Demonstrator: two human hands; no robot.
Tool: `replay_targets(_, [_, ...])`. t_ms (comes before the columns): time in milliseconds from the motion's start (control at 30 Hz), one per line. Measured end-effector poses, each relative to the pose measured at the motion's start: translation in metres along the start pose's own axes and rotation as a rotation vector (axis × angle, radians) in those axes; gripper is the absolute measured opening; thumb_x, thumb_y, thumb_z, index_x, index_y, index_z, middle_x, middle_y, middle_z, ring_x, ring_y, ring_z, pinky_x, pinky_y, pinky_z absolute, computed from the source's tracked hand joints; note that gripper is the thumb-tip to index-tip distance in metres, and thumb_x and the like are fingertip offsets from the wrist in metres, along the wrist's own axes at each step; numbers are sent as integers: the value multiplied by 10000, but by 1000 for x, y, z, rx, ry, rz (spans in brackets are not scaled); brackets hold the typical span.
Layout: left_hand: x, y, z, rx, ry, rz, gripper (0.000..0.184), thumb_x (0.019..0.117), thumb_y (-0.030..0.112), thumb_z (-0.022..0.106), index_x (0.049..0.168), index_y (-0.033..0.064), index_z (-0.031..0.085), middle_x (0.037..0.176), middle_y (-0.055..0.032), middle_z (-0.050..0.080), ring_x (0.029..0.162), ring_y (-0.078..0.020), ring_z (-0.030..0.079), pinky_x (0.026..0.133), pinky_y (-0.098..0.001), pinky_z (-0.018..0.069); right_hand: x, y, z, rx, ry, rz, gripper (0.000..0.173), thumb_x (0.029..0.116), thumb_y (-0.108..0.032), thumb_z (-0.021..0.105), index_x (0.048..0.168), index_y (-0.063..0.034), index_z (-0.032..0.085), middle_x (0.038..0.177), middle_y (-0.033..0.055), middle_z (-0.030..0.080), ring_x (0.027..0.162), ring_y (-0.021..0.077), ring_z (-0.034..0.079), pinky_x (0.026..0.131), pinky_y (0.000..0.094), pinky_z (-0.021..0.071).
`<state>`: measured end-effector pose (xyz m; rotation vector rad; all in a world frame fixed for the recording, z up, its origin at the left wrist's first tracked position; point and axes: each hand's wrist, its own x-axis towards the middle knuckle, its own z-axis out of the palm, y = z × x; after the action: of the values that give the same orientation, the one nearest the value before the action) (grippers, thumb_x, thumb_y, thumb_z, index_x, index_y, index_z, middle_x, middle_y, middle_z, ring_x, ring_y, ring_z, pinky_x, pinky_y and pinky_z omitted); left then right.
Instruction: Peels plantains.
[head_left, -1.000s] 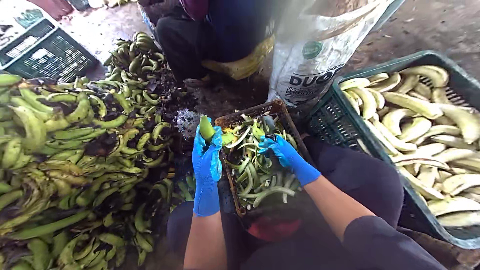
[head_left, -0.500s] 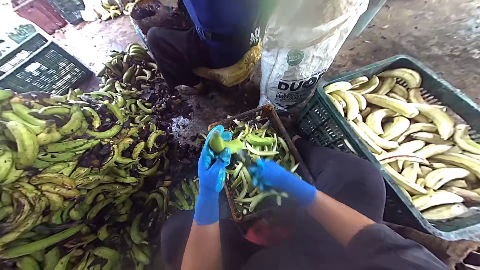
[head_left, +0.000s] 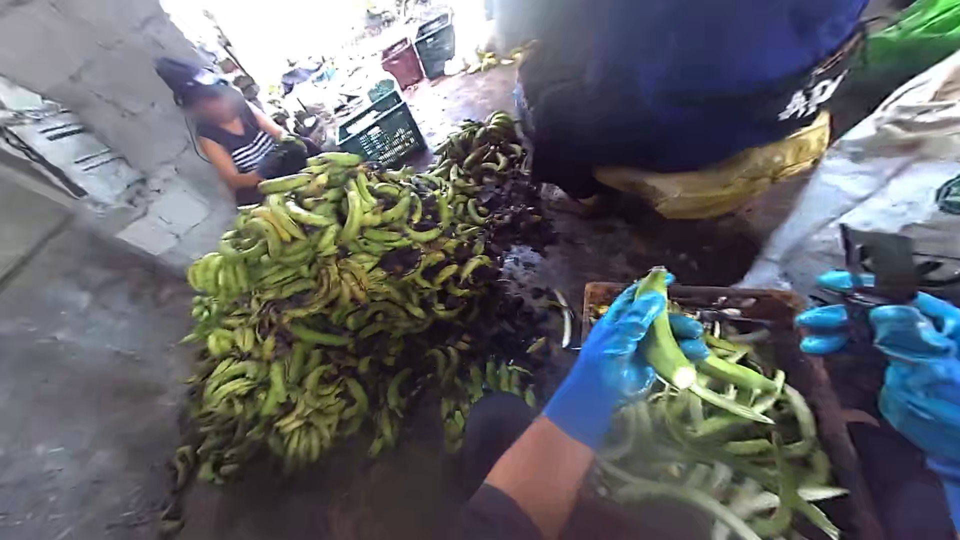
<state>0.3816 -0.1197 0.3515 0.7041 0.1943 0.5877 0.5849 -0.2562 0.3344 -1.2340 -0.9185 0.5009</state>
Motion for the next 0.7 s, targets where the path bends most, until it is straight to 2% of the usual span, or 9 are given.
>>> replay_targets(67, [7,19,21,172,51,-37,404,1093,197,280,1470,65,343,889,-100,681,689,-167,682,627,-273,589,-2,-12,4,31,33,-4,439,1074,-279,392,1351,55,460,1083,3,719,880,119,730,833,297,619])
replay_targets(167, [18,32,39,258,50,-92,417,1106,228,287,1496,119,389,926,-84,682,688,-133,670,637,-250,584,7,-2,-14,48,6,-108,594,1036,-434,527,1414,21,462,1151,35,708,946,158,719,875,323,602])
replay_targets(267, [20,33,37,193,73,-86,392,1103,234,348,1465,133,460,883,-103,705,625,-133,668,549,-233,568,15,-5,0,4,72,-122,423,1026,-279,543,1430,-162,497,1105,-73,703,914,71,702,838,258,597])
replay_targets(300, [22,28,30,138,66,-87,378,1091,239,366,1442,142,468,878,-104,710,621,-139,676,535,-236,570,15,-3,8,-95,84,-103,458,993,-249,582,1438,-174,504,1141,-67,676,937,54,681,842,259,590])
replay_targets(400, [30,12,11,112,103,-88,410,1099,342,340,1433,164,496,867,-96,703,631,-156,680,541,-264,581,10,12,28,-529,25,-158,541,965,-389,624,1409,-81,599,1345,123,645,1161,204,642,981,458,534])
replay_targets(500, [36,14,5,206,95,3,439,1095,397,302,1411,189,524,946,-54,689,707,-126,672,608,-278,592,0,2,41,-775,-84,-320,593,1004,-628,443,1400,-236,645,1193,104,713,1021,243,684,814,518,549])
replay_targets(567, [35,20,-2,210,64,21,453,1083,404,301,1445,206,488,930,-55,706,724,-136,685,640,-289,595,-15,-12,46,-817,-173,-332,577,1000,-678,389,1386,-338,649,1119,59,732,976,219,679,787,517,503])
replay_targets(633, [32,24,-3,242,27,-7,471,1065,420,347,1481,227,457,883,-66,699,662,-141,669,597,-282,588,-19,-17,48,-835,-187,-314,552,993,-680,411,1350,-354,678,1065,45,736,945,214,681,761,513,505])
replay_targets(700, [24,19,1,211,14,-92,466,1039,392,481,1464,199,467,921,-100,689,650,-156,657,564,-277,571,-6,-12,47,-956,7,-419,450,984,-555,532,1312,-302,708,1082,103,742,912,291,702,705,563,513])
